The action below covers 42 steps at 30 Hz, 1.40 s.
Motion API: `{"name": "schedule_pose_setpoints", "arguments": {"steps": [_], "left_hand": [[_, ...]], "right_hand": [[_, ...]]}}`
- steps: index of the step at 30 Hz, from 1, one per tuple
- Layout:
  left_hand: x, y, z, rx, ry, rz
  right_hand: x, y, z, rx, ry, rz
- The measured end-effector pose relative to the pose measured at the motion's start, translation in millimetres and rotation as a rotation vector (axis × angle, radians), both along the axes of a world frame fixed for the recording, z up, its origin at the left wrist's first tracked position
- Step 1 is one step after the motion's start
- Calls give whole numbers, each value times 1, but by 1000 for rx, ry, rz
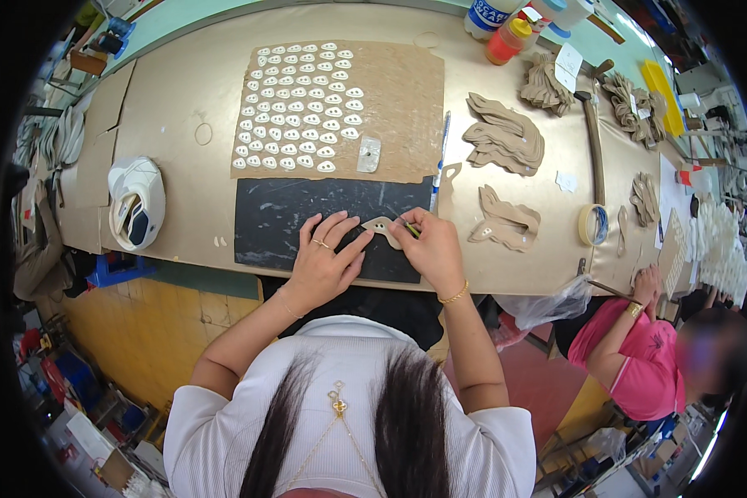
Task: The person handles a white shoe, then uses a rotary cutter and a template to cut multiple small fabric pieces on a cutting mat. The cut pieces are placed on a cardboard sheet. The person also handles a cloth and other materials on the workbench.
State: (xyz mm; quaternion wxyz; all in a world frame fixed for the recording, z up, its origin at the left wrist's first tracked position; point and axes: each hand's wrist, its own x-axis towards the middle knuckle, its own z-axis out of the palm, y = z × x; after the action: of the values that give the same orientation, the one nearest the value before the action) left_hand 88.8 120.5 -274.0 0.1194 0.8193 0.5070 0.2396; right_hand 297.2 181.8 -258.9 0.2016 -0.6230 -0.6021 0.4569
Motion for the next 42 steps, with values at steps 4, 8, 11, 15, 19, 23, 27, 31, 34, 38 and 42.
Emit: {"name": "schedule_pose_setpoints", "arguments": {"steps": [4, 8, 11, 15, 19, 23, 27, 31, 34, 38, 42], "left_hand": [[0, 0, -2, -5, 8, 2], [1, 0, -2, -12, 6, 11], [1, 0, -3, -11, 12, 9], [2, 1, -1, -22, 16, 5], [2, 0, -3, -16, 22, 8], [1, -1, -3, -16, 27, 14], [-1, 0, 0, -30, 43, 23], [3, 8, 3, -29, 65, -8], [9, 11, 8, -17, 118, -15], [9, 7, 10, -16, 217, -24], [11, 14, 13, 12, 265, -92]], "right_hand": [[-2, 1, 1, 45, -59, 34], [-3, 1, 4, 32, -95, 37], [-3, 0, 3, 52, -93, 31], [-2, -1, -1, 96, -70, 21], [-4, 0, 2, 59, -86, 28], [-6, 0, 4, 57, -123, 42], [-8, -2, -2, 111, -108, 34], [-6, -7, -3, 106, -72, -33], [-1, -6, -4, 56, -95, 23], [-4, -3, 3, 149, -137, 67], [-1, -7, 7, 132, -153, 80]]}}
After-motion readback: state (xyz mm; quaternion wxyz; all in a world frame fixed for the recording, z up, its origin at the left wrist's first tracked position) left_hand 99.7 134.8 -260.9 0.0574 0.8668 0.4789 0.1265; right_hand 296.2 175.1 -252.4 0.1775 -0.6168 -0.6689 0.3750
